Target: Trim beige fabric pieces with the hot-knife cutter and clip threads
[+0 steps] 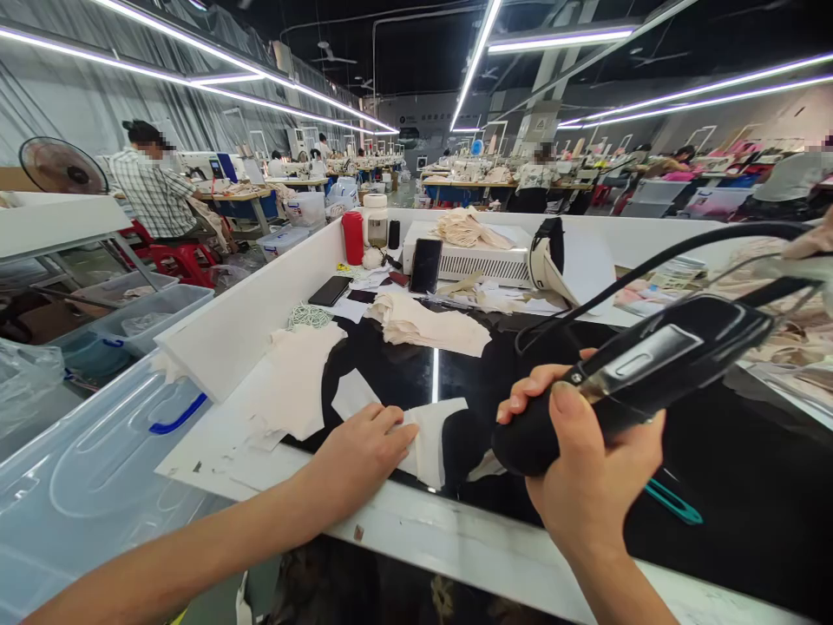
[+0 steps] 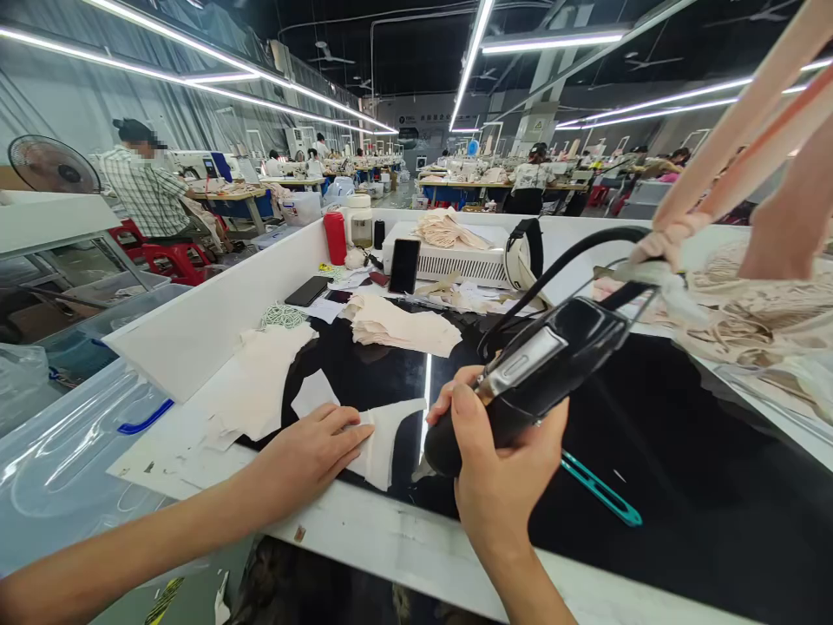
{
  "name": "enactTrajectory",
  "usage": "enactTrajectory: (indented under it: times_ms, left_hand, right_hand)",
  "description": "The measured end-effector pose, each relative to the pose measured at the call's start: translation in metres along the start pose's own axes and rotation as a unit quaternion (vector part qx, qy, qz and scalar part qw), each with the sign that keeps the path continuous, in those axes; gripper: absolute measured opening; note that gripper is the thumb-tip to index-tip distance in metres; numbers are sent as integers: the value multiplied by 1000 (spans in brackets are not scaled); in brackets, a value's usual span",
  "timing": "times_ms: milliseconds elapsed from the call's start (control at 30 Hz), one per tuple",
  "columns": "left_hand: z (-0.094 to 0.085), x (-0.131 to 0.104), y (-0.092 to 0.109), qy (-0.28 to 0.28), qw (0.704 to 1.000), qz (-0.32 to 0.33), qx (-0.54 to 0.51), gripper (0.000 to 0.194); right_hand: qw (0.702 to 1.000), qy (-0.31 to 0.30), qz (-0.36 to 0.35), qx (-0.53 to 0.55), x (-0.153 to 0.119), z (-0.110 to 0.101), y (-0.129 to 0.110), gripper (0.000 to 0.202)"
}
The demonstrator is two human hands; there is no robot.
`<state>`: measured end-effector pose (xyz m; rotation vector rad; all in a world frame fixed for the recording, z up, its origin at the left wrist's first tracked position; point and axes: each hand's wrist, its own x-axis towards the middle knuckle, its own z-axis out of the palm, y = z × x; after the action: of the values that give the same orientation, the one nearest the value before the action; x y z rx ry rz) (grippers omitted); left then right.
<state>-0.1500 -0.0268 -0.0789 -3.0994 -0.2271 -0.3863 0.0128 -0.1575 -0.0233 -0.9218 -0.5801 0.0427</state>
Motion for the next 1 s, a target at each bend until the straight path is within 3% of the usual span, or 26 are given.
enactTrajectory:
  times_ms: [300, 600, 800, 900, 1000]
  left_hand:
    - [-8, 7, 13, -55, 997, -44, 27, 22]
    - [-11, 7, 14, -67, 996, -49, 29, 24]
    - [-15, 6, 18, -102, 991, -70, 51, 13]
    - [-10, 0, 19, -80, 990, -79, 86, 9]
    - [-5, -4, 20, 12, 990, -46, 130, 19]
  right_hand:
    - [999, -27, -4, 26, -11, -3, 8, 40]
    - [999, -29, -17, 2, -10, -2, 18, 37]
    - [999, -37, -25, 2, -14, -2, 21, 36]
    - [999, -41, -27, 3, -14, -3, 21, 35]
    - [999, -41, -30, 4, -13, -3, 21, 36]
